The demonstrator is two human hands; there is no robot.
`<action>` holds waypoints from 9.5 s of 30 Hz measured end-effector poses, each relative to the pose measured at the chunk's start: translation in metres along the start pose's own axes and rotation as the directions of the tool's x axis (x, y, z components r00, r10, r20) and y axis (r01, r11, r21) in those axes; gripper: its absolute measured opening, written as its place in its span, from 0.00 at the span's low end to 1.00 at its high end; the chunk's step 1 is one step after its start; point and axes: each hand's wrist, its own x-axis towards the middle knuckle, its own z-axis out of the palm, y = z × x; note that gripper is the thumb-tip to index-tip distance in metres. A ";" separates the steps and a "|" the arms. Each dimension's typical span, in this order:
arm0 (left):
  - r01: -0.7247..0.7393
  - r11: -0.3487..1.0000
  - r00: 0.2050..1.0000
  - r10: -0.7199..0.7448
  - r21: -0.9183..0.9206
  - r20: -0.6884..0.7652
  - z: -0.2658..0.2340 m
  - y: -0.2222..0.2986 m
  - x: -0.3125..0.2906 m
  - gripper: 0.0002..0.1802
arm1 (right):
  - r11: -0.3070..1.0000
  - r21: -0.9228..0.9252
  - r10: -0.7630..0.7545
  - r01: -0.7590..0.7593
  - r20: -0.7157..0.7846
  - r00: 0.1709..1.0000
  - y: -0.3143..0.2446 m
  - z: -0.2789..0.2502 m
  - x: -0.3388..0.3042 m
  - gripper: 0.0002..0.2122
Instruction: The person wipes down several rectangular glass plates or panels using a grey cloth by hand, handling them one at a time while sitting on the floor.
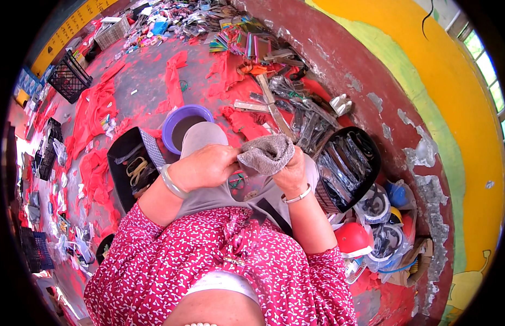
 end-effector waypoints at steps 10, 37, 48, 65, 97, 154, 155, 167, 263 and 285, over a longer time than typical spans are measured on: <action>-0.070 0.996 0.996 0.068 -0.047 -0.053 0.003 -0.001 0.001 0.07 | 0.986 -0.123 -0.113 0.111 -0.012 0.993 -0.007 0.004 0.000 0.08; 0.108 0.613 0.991 -0.124 -0.782 0.039 0.005 -0.027 0.004 0.13 | 0.969 0.229 0.105 -0.092 -0.045 0.993 -0.005 -0.022 0.031 0.17; 0.074 0.875 0.980 -0.153 -0.478 -0.129 0.002 0.004 0.004 0.07 | 0.949 0.314 0.117 -0.041 -0.227 0.967 0.012 0.005 0.016 0.10; 0.138 0.550 0.958 -0.287 -0.824 -0.031 0.022 -0.046 -0.005 0.10 | 0.761 0.647 0.301 0.051 -0.421 0.856 0.015 -0.053 0.024 0.13; 0.114 0.338 0.987 -0.145 -0.934 0.068 0.024 -0.033 -0.003 0.18 | 0.989 0.147 0.026 -0.010 -0.108 0.994 0.027 -0.017 0.011 0.13; -0.217 0.072 0.839 -0.497 -0.974 -0.224 0.000 -0.013 0.018 0.09 | 0.990 -0.049 0.131 -0.130 0.007 0.991 0.047 0.036 0.015 0.14; -0.201 0.120 0.839 -0.492 -0.972 -0.234 0.000 -0.014 0.019 0.09 | 0.989 0.004 0.147 -0.147 -0.010 0.989 0.047 0.036 0.017 0.12; -0.330 0.119 0.723 -0.606 -0.936 -0.332 -0.015 -0.007 0.015 0.07 | 0.917 0.217 0.319 -0.334 0.102 0.942 0.040 0.025 0.023 0.07; -0.305 -0.052 0.860 -0.445 -0.951 -0.251 0.024 -0.034 0.024 0.13 | 0.786 0.607 0.432 -0.117 -0.405 0.806 0.058 -0.002 0.008 0.09; -0.117 0.361 0.978 -0.121 -0.925 -0.171 0.060 -0.003 0.021 0.25 | 0.880 -0.456 -0.334 0.130 -0.401 0.853 0.054 -0.001 0.014 0.05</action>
